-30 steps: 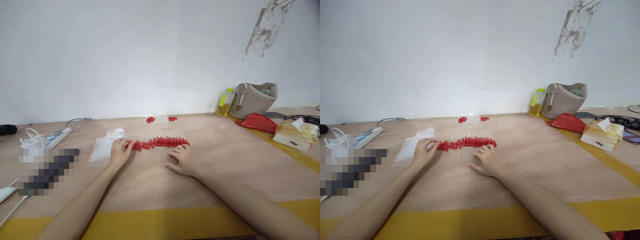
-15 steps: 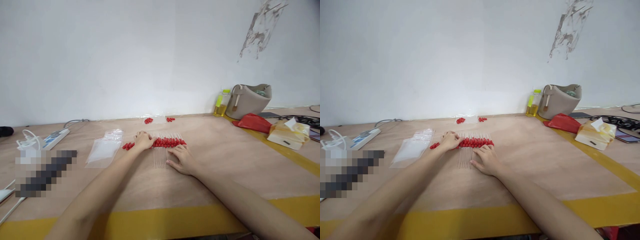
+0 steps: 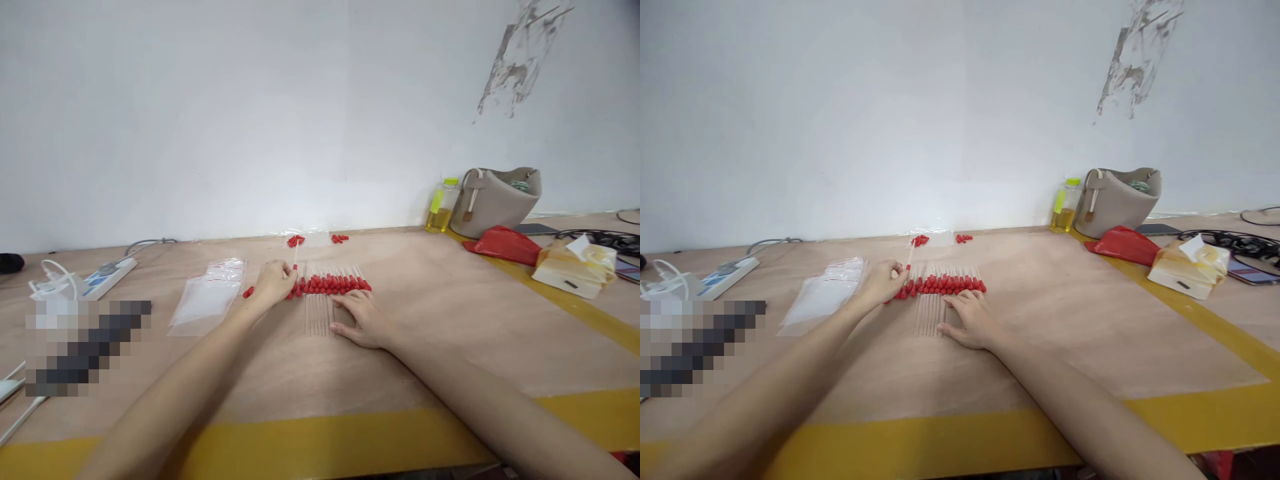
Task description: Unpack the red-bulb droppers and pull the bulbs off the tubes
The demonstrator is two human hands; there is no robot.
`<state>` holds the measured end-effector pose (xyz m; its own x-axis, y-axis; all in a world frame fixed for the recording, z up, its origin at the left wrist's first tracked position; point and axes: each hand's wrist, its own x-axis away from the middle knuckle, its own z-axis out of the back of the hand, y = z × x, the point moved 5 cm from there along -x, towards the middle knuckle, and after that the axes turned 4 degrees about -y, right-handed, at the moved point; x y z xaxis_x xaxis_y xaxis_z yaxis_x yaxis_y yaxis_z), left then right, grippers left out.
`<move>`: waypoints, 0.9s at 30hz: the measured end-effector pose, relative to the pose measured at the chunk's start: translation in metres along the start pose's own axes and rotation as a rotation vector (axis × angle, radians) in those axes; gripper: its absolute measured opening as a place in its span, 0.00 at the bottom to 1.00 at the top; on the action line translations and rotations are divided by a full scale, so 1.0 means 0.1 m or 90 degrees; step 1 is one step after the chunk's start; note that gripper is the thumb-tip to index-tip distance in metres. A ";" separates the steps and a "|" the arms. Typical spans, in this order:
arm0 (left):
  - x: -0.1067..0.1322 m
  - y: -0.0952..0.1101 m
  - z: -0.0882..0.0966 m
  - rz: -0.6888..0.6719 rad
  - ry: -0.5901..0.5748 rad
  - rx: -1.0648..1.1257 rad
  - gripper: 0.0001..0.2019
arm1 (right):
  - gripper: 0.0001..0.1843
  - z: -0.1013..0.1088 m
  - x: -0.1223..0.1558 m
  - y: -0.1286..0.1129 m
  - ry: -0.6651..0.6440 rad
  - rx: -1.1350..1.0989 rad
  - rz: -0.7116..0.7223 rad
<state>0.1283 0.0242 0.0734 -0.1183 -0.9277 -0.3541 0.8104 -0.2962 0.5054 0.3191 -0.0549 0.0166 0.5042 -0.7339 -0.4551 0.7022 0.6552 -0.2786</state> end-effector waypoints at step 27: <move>1.00 -0.03 -0.16 -0.358 -0.040 0.063 0.04 | 0.13 0.04 0.02 -0.21 0.123 0.139 0.145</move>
<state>0.1229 -0.0643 0.0235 -0.5514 -0.6324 -0.5441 0.5557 -0.7648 0.3259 0.3076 -0.0704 0.0251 0.5708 -0.5128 -0.6413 0.6839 0.7292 0.0257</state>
